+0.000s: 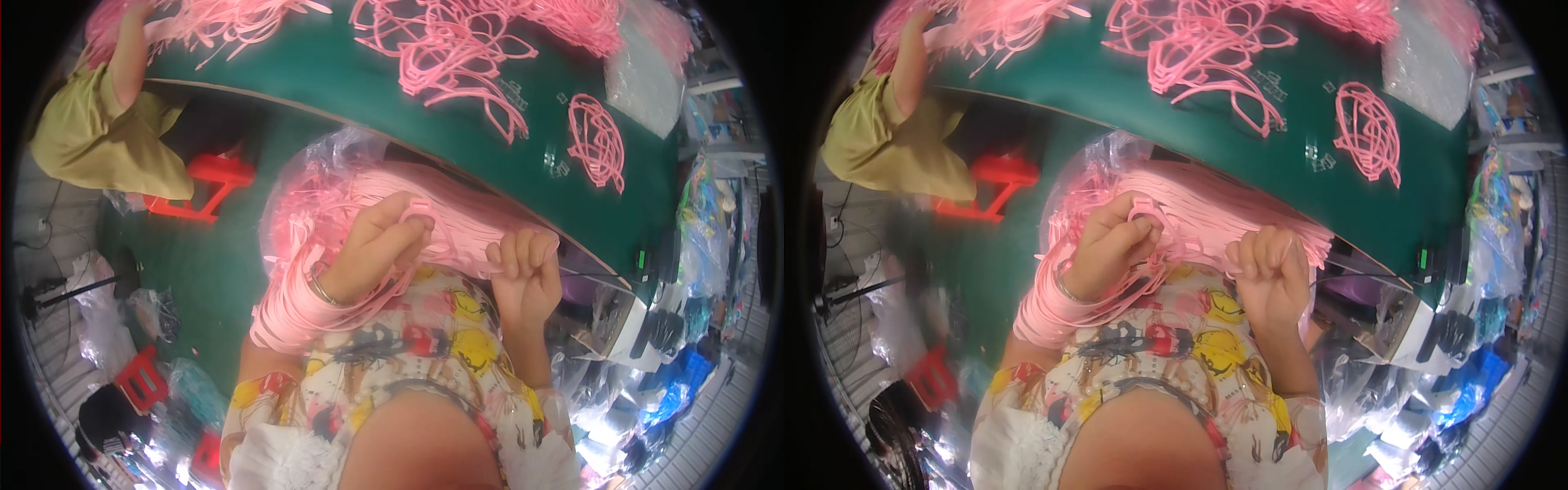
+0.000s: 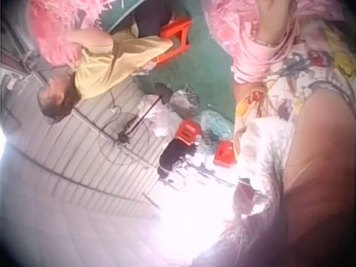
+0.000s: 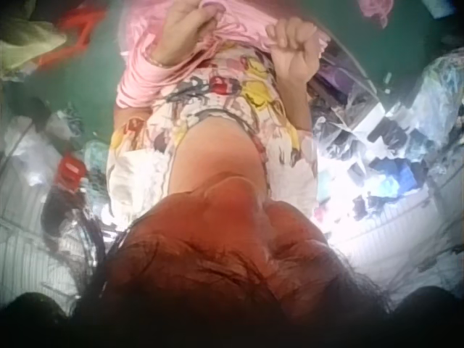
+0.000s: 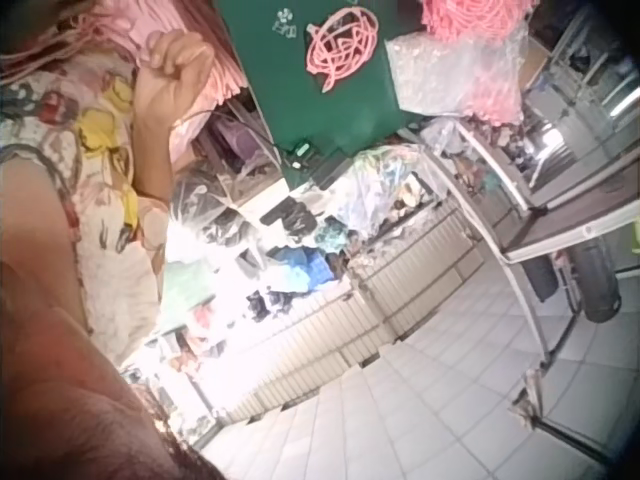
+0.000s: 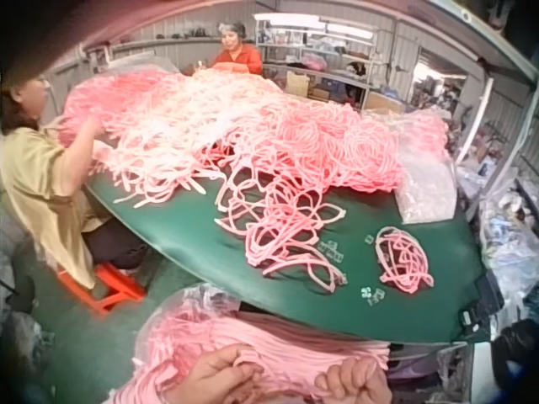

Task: The person sits at a green table in a factory setting, repeatedly picking up pink elastic straps and small clear plastic clips. They insert the ends of the straps into the clips to secure them, then place the finished items onto a pile on the table.

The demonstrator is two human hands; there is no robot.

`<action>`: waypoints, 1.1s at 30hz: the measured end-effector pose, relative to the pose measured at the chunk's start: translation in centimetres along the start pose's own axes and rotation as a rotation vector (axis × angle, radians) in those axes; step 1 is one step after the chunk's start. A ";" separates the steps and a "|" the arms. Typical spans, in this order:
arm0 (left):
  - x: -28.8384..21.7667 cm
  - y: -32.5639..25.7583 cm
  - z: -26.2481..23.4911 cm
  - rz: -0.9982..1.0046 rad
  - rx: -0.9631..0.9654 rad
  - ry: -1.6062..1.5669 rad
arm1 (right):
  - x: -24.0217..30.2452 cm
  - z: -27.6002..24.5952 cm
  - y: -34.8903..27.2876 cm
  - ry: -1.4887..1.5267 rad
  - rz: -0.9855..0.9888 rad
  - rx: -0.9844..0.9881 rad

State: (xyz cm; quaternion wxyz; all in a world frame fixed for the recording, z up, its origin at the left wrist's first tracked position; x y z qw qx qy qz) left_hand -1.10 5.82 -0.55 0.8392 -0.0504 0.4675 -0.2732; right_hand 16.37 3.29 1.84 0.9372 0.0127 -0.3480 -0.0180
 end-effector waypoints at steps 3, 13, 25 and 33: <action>-1.8 -1.0 -1.2 0.073 -0.094 0.106 | -0.6 0.6 0.1 -0.021 0.026 0.031; -6.4 -4.8 -6.2 0.270 -0.240 0.388 | -2.1 1.9 0.2 -0.048 0.100 0.110; -3.3 0.5 5.2 0.151 0.217 0.672 | -2.7 1.5 -4.8 -0.549 0.255 0.560; 1.2 1.9 16.6 0.298 0.621 0.908 | -2.9 -1.3 -7.5 -0.659 0.144 0.487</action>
Point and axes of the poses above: each hand's wrist, its own y-axis towards the middle knuckle, its own z-axis out of the palm, x = y × z, the point moved 8 cm from there along y, towards the middle knuckle, and after that the axes turned 2 degrees about -z, right-handed, at the moved point
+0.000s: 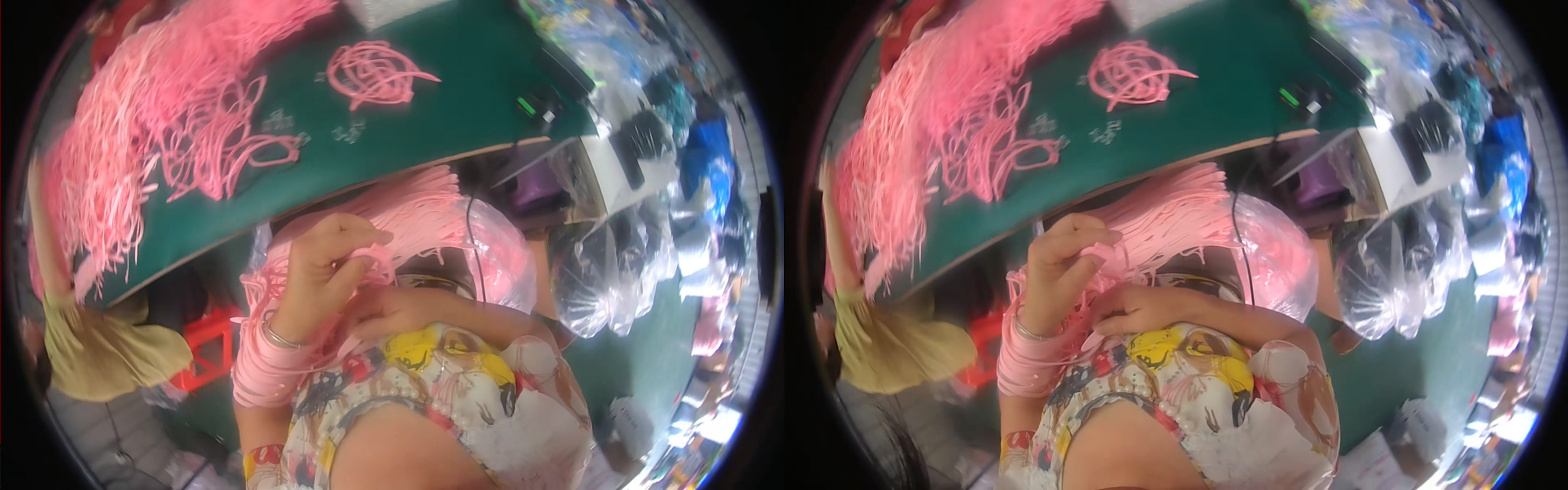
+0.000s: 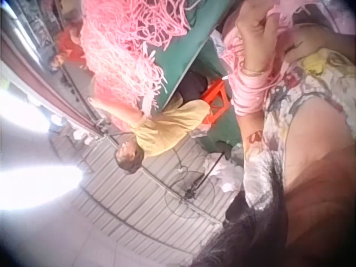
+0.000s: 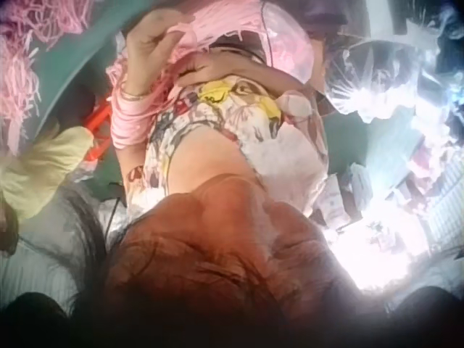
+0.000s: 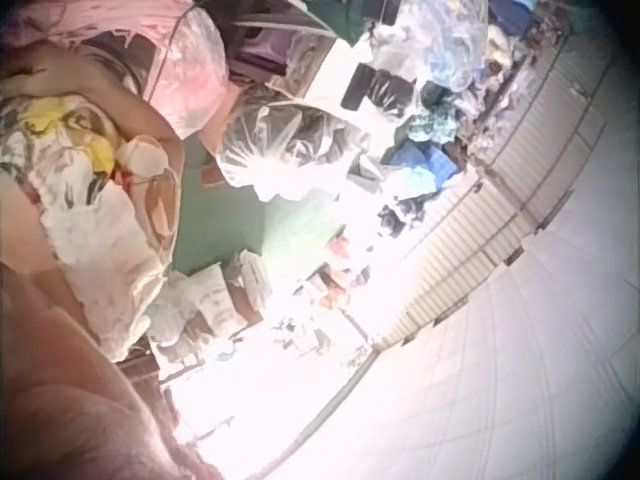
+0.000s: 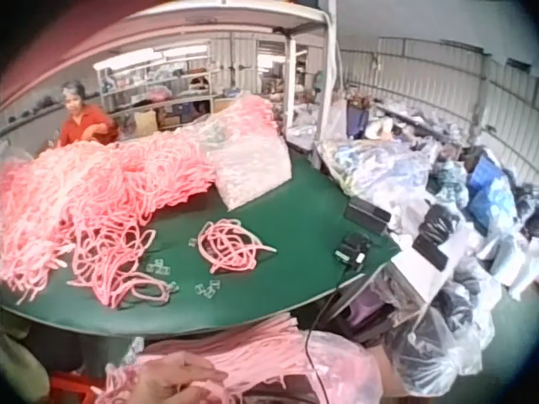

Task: The person sits at a green table in a factory setting, repeatedly picking up pink elastic straps and small clear plastic clips. They insert the ends of the straps into the clips to secure them, then place the finished items onto a pile on the table.

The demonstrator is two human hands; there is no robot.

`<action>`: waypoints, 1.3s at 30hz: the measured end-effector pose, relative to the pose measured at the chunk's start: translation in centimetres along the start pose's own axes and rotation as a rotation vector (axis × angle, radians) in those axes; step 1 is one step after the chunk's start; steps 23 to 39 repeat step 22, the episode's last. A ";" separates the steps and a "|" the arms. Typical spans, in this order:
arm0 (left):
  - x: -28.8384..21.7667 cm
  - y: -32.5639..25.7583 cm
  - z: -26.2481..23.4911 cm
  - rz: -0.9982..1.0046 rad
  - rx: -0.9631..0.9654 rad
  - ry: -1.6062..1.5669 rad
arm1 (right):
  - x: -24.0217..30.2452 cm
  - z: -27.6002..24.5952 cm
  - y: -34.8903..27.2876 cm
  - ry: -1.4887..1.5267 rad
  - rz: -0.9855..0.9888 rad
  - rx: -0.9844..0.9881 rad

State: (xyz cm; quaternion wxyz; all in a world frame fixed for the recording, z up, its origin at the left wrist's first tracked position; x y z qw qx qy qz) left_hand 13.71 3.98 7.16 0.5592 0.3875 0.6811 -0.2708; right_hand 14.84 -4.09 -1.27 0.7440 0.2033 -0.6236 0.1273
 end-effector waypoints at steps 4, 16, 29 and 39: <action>-1.0 2.9 3.8 0.017 0.081 0.025 | -0.1 -0.2 -1.1 0.018 -0.016 0.029; 3.5 7.4 8.5 -0.179 0.204 0.039 | -1.2 -2.0 -3.5 0.114 -0.138 -0.081; 3.0 8.9 9.9 -0.055 0.181 -0.033 | -1.1 -3.1 -4.3 0.058 -0.123 -0.153; 3.0 8.9 9.9 -0.055 0.181 -0.033 | -1.1 -3.1 -4.3 0.058 -0.123 -0.153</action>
Point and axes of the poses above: each hand's wrist, its own y-axis towards the middle knuckle, its own z-axis out of the palm, x = y × z, the point moved 8 cm from there along y, towards the middle knuckle, and after that the axes turned 2 degrees about -z, right-handed, at the moved point
